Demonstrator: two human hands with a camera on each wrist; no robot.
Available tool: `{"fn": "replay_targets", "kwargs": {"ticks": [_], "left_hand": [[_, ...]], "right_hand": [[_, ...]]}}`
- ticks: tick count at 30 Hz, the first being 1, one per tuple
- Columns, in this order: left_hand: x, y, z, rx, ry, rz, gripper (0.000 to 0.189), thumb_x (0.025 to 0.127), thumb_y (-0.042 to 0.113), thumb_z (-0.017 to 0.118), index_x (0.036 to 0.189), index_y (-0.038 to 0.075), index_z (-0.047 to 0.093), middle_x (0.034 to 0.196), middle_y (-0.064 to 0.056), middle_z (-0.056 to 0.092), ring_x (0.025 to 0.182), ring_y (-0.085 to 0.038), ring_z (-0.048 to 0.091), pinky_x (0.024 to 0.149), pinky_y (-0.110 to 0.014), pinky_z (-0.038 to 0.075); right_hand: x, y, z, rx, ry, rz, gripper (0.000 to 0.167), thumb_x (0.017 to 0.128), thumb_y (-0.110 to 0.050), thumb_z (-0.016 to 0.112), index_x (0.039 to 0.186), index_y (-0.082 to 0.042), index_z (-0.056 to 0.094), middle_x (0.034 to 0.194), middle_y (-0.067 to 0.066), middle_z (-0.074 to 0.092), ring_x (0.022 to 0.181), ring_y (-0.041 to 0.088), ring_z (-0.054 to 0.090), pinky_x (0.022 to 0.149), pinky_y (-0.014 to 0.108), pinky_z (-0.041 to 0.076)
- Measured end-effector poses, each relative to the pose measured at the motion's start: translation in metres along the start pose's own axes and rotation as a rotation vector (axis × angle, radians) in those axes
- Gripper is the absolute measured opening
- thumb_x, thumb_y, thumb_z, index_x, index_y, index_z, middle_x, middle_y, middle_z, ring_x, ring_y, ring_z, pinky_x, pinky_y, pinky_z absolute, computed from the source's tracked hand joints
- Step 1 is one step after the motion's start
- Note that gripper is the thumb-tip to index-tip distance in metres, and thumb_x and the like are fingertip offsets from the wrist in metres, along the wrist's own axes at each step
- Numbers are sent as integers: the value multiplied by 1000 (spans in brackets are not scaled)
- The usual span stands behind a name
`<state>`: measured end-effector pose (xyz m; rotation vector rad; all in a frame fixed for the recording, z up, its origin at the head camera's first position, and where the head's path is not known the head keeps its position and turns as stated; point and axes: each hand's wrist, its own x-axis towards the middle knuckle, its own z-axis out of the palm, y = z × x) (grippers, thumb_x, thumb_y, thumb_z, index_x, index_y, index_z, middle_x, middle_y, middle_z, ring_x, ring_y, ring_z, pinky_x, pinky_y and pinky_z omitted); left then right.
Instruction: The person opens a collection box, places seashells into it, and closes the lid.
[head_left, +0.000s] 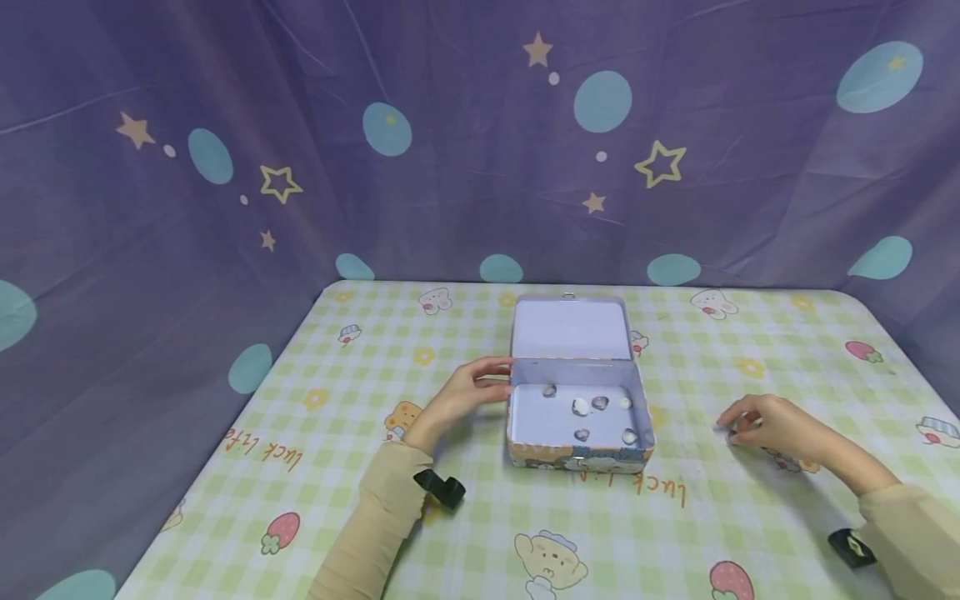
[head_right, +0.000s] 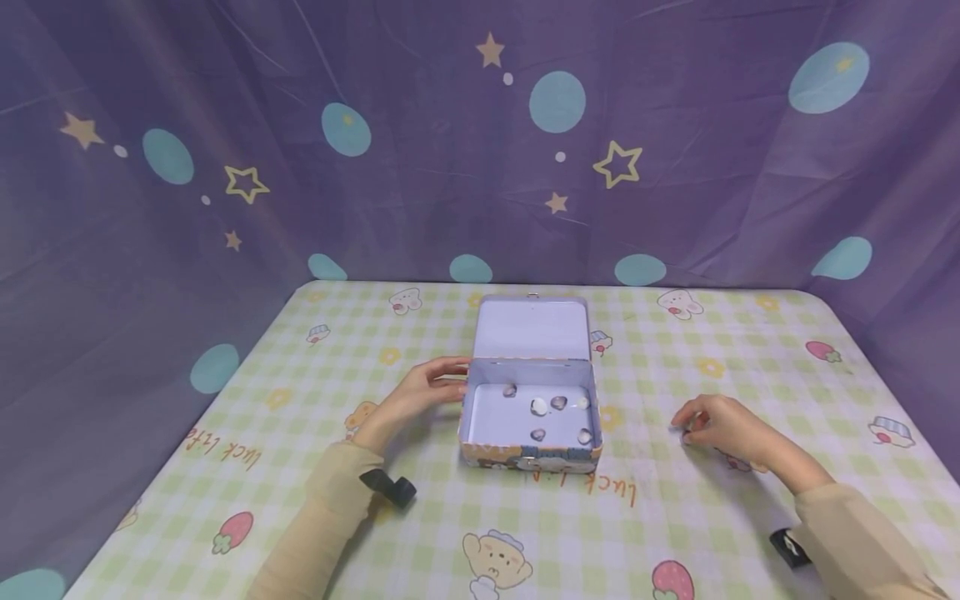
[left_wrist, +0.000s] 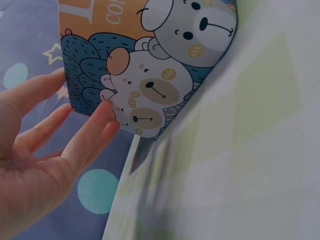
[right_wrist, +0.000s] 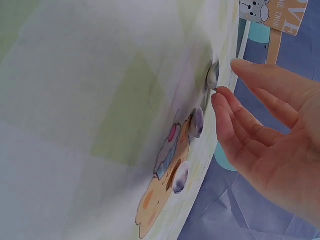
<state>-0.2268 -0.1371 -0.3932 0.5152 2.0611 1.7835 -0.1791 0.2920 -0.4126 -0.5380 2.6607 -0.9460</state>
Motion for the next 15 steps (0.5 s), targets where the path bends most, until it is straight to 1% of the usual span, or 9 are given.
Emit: {"fn": "replay_targets", "kwargs": {"ticks": [3,7,10,11,14,15], "left_hand": [[5,-11,-3,-7,4,17,50,83,1,58,129,-4,39,128,-28,39,113,-42,44,86,-33,49],[6,-15,-3,1,13,22,50,83,2,59,129,-3,40,128,-27,40,112,-41,45,86,-32,49],[3,-6,0,-6,14,8,50,83,-1,57,129,-6,39,128,-29,39,112,-43,43,86,-34,48],[3,-5,0,-7,13,10,49,83,-1,57,129,-6,38,128,-30,39,112,-43,44,86,-33,49],[-2,5,2,-5,11,-1,49,83,-4,55,129,-8,37,128,-32,37,113,-45,42,87,-33,48],[-2,6,3,-3,11,-3,49,83,-4,55,129,-9,37,128,-32,37,113,-45,41,87,-33,48]], "right_hand": [[2,1,-1,-4,-11,-1,20,75,-9,68,94,-3,65,91,6,60,74,6,53,56,22,47],[4,3,1,-16,-13,-30,20,73,-8,69,92,-2,65,86,3,59,68,1,47,52,21,43],[5,5,2,-23,-7,-48,19,72,-8,69,90,-2,65,83,2,58,66,0,46,52,20,42],[6,5,2,-26,-5,-50,19,72,-7,69,90,-3,65,82,1,58,66,0,45,52,20,42],[7,6,3,-30,-1,-57,15,72,-6,69,87,-4,66,80,-1,57,65,0,44,51,20,42],[7,6,4,-33,1,-59,14,72,-6,68,86,-4,66,80,-1,57,64,0,44,51,20,42]]}}
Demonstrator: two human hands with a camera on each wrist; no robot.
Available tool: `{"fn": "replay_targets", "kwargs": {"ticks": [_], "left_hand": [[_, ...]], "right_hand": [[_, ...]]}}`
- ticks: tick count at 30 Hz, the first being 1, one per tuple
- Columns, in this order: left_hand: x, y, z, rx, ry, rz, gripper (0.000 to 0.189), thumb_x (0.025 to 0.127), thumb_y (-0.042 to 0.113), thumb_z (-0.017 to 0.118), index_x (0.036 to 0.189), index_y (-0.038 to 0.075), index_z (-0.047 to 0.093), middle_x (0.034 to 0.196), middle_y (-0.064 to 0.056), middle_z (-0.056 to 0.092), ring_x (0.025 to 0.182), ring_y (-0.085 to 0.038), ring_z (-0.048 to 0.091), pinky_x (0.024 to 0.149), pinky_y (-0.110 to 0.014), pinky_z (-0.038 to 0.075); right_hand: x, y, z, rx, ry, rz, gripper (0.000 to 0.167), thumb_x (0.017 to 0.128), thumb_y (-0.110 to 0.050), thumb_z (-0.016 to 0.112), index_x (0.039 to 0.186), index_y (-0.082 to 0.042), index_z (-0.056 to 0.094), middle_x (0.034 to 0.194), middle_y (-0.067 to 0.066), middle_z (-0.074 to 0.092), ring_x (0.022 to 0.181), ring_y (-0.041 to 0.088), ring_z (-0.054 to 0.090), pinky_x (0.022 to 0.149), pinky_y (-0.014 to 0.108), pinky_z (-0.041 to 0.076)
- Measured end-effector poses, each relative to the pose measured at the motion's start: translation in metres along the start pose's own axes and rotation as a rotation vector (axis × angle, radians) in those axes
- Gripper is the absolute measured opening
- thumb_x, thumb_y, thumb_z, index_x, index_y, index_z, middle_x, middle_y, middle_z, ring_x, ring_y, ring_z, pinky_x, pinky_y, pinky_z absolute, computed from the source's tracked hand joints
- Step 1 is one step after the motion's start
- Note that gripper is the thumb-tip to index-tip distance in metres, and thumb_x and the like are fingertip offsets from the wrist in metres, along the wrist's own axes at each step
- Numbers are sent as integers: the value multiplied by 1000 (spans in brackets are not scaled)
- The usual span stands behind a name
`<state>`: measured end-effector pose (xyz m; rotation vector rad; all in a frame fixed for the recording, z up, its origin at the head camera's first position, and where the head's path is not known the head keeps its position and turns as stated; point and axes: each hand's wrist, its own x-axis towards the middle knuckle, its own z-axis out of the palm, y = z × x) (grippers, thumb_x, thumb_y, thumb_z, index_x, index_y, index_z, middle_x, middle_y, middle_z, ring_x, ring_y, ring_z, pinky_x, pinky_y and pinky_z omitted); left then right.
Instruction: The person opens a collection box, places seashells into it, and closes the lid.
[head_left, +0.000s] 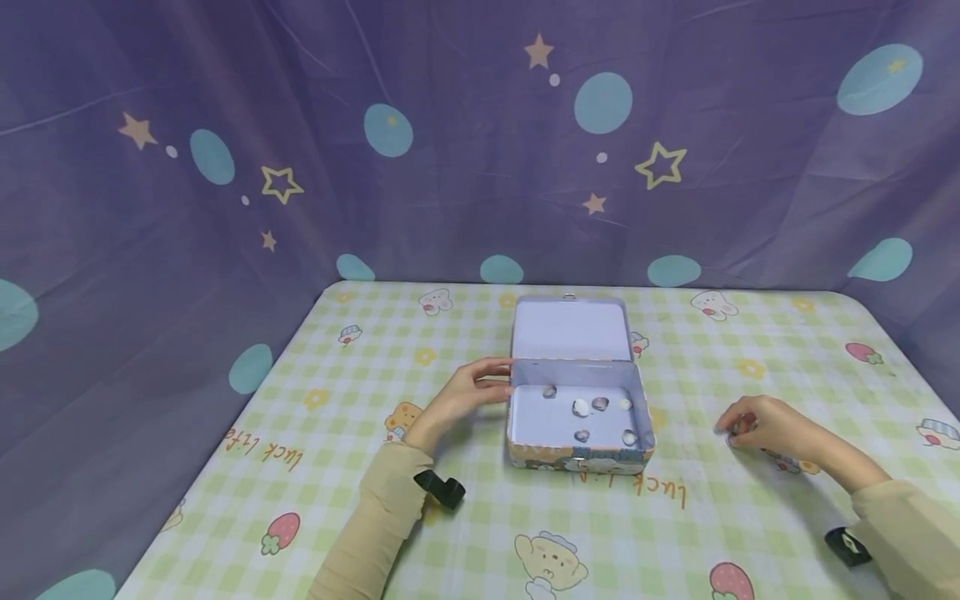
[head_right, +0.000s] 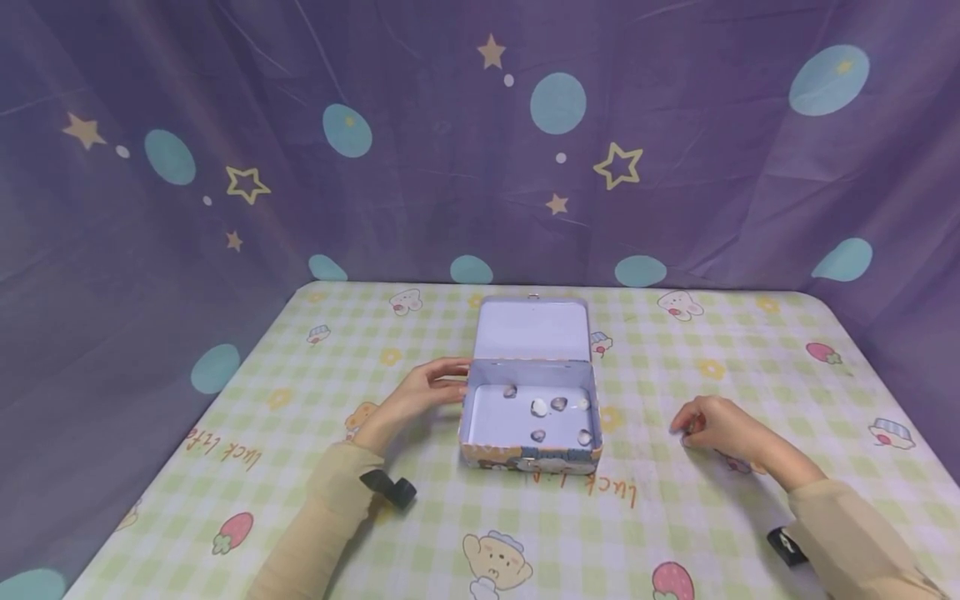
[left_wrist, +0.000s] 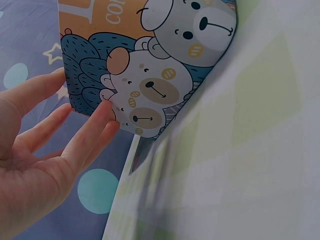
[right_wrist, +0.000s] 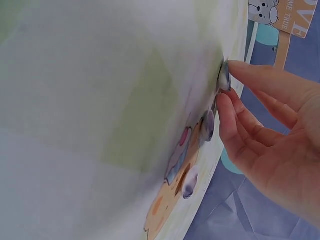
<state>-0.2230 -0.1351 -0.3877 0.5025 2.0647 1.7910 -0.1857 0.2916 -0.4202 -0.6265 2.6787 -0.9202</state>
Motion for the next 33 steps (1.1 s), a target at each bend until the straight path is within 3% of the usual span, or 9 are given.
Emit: {"fn": "replay_targets", "kwargs": {"ticks": [16,27,33], "left_hand": [[-2,0,1,15,-11,2,50,84,-4,54,129,-9,35,128,-32,36,114,-45,41,87,-33,48],[-2,1,1,24,-10,-3,50,84,-2,55,129,-8,36,129,-30,37,114,-43,42,87,-32,48],[-2,1,1,24,-5,1,50,84,-2,55,129,-9,35,128,-31,37,113,-44,42,87,-32,48]], "right_hand": [[-1,0,4,5,-10,-19,9,73,-4,67,81,-7,66,77,0,60,62,0,42,51,21,40],[-1,-1,2,79,-65,-24,3,76,-5,65,78,-3,65,76,0,64,65,-1,51,54,20,46],[0,-1,0,67,-45,-43,4,78,-7,64,79,-4,66,79,1,65,67,-2,52,56,19,47]]}}
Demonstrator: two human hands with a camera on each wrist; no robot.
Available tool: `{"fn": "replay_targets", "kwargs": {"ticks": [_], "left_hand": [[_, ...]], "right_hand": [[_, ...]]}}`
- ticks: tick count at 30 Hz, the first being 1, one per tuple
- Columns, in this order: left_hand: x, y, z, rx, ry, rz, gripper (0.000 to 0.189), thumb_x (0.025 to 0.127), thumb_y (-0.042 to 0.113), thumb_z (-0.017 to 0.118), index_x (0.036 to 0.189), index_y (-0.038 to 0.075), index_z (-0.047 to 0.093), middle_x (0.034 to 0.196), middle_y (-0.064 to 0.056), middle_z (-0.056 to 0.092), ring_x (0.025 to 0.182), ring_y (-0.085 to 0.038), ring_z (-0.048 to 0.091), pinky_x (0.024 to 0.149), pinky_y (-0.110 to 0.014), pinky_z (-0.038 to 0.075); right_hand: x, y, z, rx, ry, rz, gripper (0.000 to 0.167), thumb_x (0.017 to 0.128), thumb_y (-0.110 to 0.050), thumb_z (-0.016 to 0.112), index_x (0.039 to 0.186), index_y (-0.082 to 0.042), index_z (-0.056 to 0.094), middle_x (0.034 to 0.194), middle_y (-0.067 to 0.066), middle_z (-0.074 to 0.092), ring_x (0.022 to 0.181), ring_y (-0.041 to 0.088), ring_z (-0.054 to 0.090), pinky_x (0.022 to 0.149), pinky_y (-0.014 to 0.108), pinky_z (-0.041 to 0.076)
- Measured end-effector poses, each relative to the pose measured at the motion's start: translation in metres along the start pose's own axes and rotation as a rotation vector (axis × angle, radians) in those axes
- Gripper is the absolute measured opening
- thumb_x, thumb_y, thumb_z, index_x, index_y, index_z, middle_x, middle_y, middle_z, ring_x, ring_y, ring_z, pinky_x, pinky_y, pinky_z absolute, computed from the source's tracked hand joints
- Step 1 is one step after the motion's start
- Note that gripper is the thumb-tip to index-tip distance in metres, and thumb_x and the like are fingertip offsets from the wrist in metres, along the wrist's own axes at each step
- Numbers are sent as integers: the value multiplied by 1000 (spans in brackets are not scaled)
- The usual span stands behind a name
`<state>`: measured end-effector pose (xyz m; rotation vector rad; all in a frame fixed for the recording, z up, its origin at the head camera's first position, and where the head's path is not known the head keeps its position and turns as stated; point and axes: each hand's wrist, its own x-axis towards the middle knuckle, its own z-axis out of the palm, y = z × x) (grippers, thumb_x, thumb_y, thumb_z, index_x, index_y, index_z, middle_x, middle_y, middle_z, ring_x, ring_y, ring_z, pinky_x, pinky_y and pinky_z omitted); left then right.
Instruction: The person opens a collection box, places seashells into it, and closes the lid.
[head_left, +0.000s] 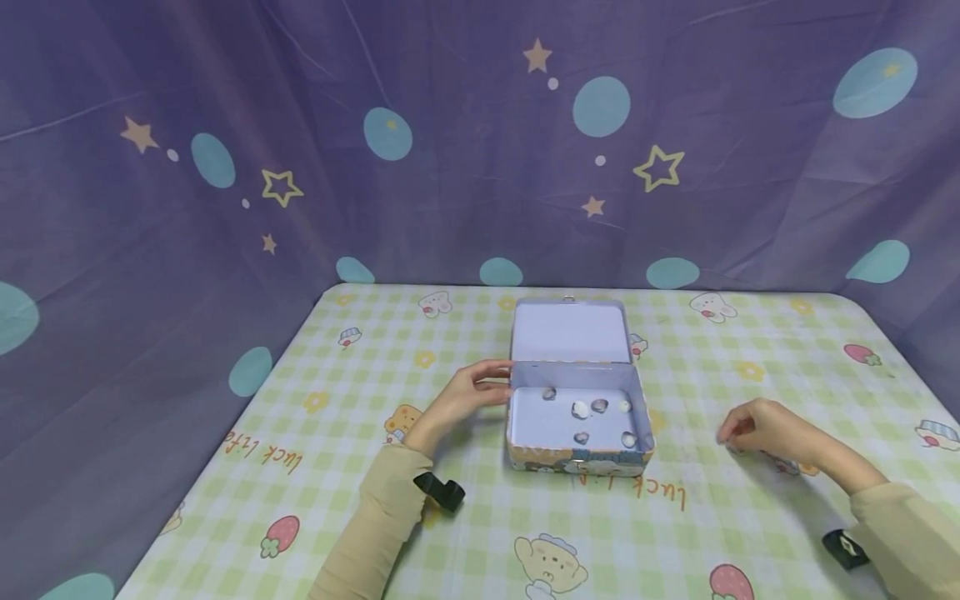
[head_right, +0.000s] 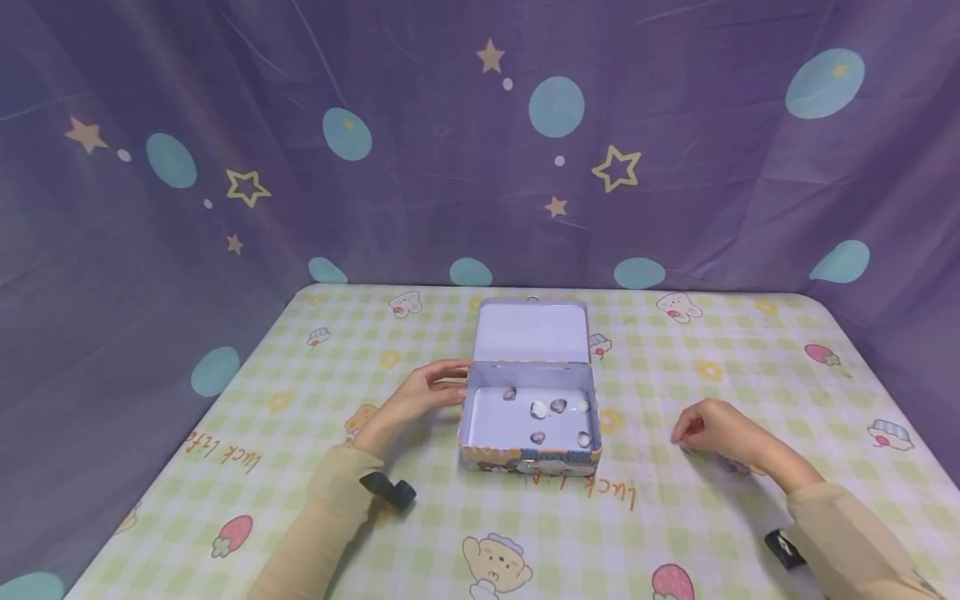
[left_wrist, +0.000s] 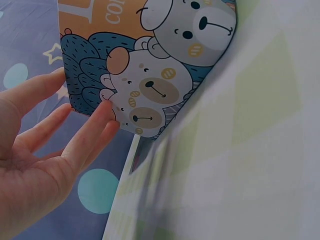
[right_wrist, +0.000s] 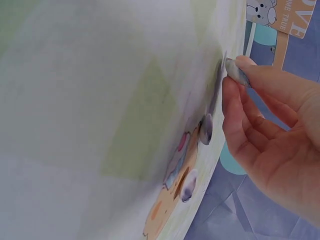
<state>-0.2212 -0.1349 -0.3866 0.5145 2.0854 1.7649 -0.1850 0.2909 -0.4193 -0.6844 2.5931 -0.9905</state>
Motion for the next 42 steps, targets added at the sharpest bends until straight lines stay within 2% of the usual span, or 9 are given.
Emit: {"fn": "replay_targets", "kwargs": {"ticks": [5,9,15,20,26,32,35,42], "left_hand": [[1,-2,-1,1,2,-9,50,84,-2,56,129,-8,36,128,-30,37,113,-43,42,86,-32,49],[6,-10,-4,-17,-1,-1,51,83,-2,56,129,-7,36,129,-30,37,113,-44,42,86,-33,49],[10,-24,-7,-12,13,13,51,83,2,59,129,-4,39,129,-27,39,113,-41,44,86,-32,49],[11,-26,-6,0,23,20,50,82,3,60,128,-2,41,128,-25,41,111,-39,46,85,-32,49],[12,-27,-7,11,30,17,50,82,4,60,128,-1,42,127,-25,43,110,-36,49,84,-32,50],[11,-24,-6,-3,20,1,51,83,3,60,129,-2,40,129,-25,41,111,-36,47,85,-32,49],[8,-17,-5,-15,14,0,50,83,0,58,129,-5,39,129,-27,39,112,-40,45,85,-32,49],[1,-1,-1,-21,6,4,49,83,-3,56,128,-9,37,129,-31,37,113,-45,41,86,-32,49]], "right_hand": [[1,-2,-2,-43,64,-12,6,80,-5,62,83,-6,67,81,0,63,70,-1,55,58,20,49],[4,-4,-2,-61,111,-36,10,80,0,60,86,-5,67,82,1,62,70,-1,55,60,20,51],[9,-13,0,-68,184,-143,12,78,6,59,85,-2,66,81,3,63,69,-1,55,58,18,50],[13,-23,1,-76,230,-215,14,78,8,59,85,0,66,79,1,62,67,2,55,56,18,49],[20,-34,3,-104,291,-319,18,73,14,60,82,1,67,76,-2,61,67,1,55,56,14,48],[24,-49,3,-154,329,-330,21,72,13,61,80,-4,68,75,-6,60,67,-2,53,57,14,48],[26,-56,3,-187,347,-333,23,72,13,62,80,-7,68,75,-8,59,67,-2,53,58,15,48],[30,-70,4,-178,353,-321,23,72,11,63,80,-9,69,76,-9,58,66,-2,53,59,17,50]]}}
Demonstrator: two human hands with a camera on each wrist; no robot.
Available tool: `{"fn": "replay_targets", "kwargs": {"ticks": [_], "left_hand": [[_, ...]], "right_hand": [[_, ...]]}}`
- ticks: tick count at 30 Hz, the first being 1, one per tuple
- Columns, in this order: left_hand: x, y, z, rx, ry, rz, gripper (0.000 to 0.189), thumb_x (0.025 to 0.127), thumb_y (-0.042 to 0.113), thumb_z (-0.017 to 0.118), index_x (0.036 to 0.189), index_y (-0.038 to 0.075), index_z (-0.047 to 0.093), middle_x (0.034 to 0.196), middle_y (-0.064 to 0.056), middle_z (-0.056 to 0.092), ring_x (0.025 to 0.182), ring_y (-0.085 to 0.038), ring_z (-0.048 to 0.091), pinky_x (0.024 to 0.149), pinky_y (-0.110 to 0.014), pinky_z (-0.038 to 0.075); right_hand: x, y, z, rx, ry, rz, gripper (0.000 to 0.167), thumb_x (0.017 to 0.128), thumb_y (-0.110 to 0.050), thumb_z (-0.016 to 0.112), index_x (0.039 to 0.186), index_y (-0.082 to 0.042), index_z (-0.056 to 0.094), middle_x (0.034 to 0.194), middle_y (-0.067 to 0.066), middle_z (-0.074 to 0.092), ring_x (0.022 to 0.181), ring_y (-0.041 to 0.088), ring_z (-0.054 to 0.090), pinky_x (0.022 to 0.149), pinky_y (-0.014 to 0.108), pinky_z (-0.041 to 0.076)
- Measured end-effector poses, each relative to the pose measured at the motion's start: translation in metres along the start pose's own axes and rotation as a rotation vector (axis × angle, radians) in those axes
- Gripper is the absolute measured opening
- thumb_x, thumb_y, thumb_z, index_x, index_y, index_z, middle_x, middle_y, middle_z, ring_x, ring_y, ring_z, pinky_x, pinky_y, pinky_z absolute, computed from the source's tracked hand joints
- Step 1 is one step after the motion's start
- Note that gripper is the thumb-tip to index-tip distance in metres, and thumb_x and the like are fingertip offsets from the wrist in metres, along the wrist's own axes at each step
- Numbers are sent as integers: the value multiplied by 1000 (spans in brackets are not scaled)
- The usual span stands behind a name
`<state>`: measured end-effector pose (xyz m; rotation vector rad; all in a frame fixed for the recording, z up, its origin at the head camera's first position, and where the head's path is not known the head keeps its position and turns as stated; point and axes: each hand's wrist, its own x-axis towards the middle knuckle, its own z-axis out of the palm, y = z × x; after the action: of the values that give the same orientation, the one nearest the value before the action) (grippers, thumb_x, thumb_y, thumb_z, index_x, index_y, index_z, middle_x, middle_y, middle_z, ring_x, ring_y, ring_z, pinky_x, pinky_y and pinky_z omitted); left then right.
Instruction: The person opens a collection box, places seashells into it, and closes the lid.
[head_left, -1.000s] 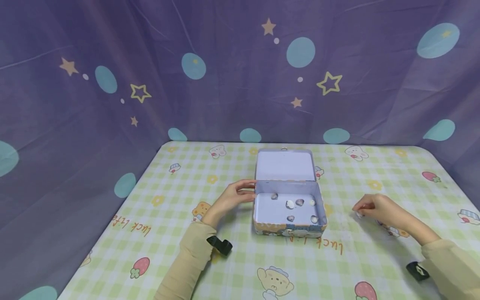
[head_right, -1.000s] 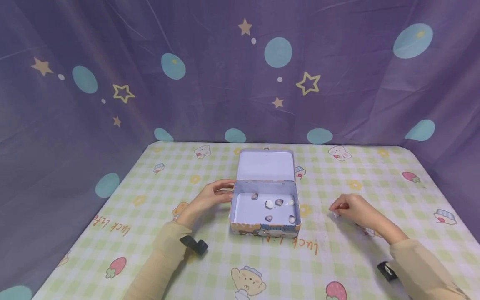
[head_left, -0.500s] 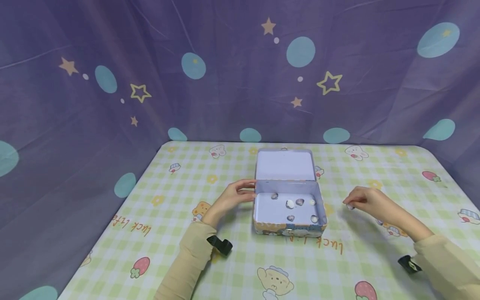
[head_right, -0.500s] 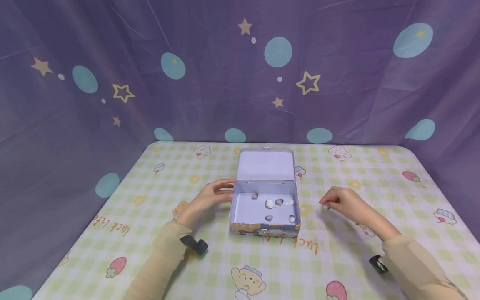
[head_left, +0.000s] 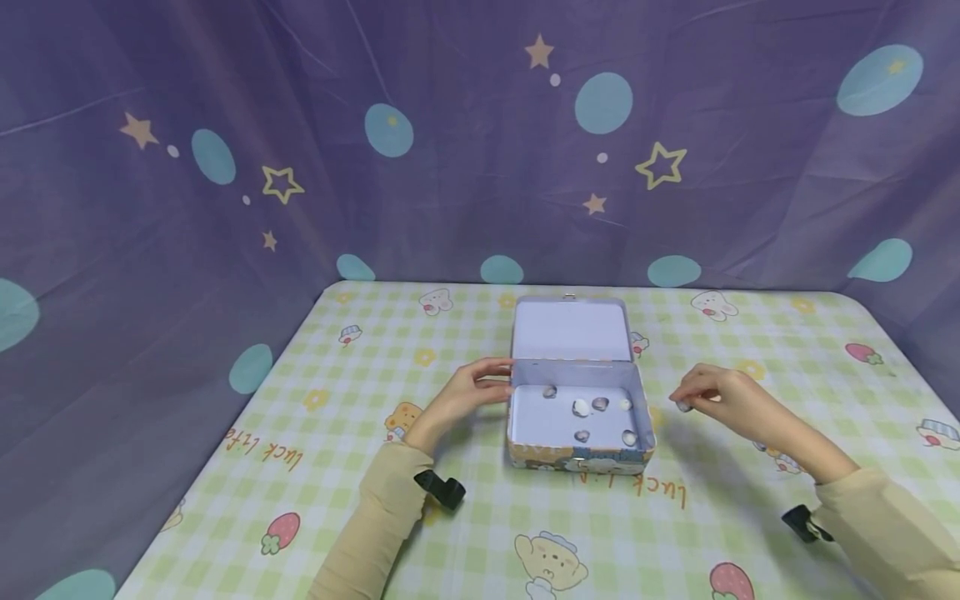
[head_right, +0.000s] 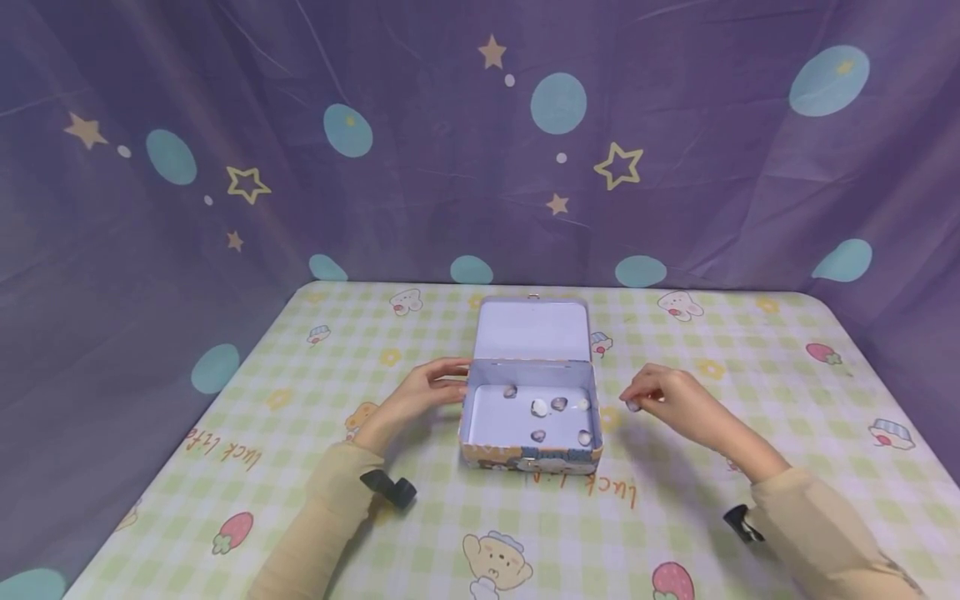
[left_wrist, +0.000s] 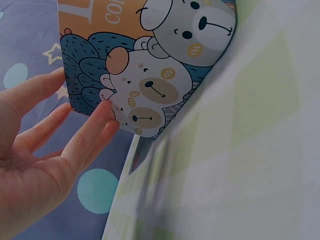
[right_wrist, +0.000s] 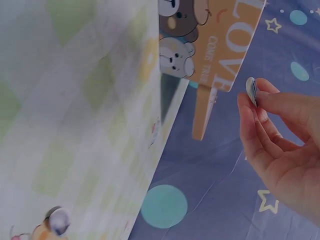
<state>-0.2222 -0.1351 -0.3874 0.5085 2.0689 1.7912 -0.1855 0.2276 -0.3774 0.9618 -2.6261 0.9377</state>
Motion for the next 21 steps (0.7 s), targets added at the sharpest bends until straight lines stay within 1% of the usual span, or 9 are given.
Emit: {"fn": "replay_targets", "kwargs": {"ticks": [4,12,17,21], "left_hand": [[1,-1,-1,-4,-2,0,49,83,-3,55,128,-9,36,129,-31,37,113,-45,41,86,-32,49],[9,-22,-6,-11,11,6,51,82,0,58,129,-5,38,129,-27,39,112,-41,44,86,-32,49],[10,-25,-6,-2,20,16,51,82,1,59,129,-3,40,128,-26,41,111,-40,46,85,-32,49],[9,-23,-5,-12,16,10,51,82,0,59,129,-4,39,128,-27,40,111,-40,46,85,-32,49]], "right_hand": [[4,-6,1,4,4,-13,23,73,11,63,81,-10,69,76,-9,58,66,-1,53,60,17,49],[11,-14,3,45,-15,-25,23,75,10,62,82,-11,68,78,-8,58,66,1,53,60,17,49],[16,-18,6,88,-33,-35,20,75,10,62,84,-7,69,79,-7,58,66,2,54,60,18,50],[20,-22,8,85,-49,-30,21,74,11,62,84,-6,69,80,-7,58,68,2,55,61,18,51]]}}
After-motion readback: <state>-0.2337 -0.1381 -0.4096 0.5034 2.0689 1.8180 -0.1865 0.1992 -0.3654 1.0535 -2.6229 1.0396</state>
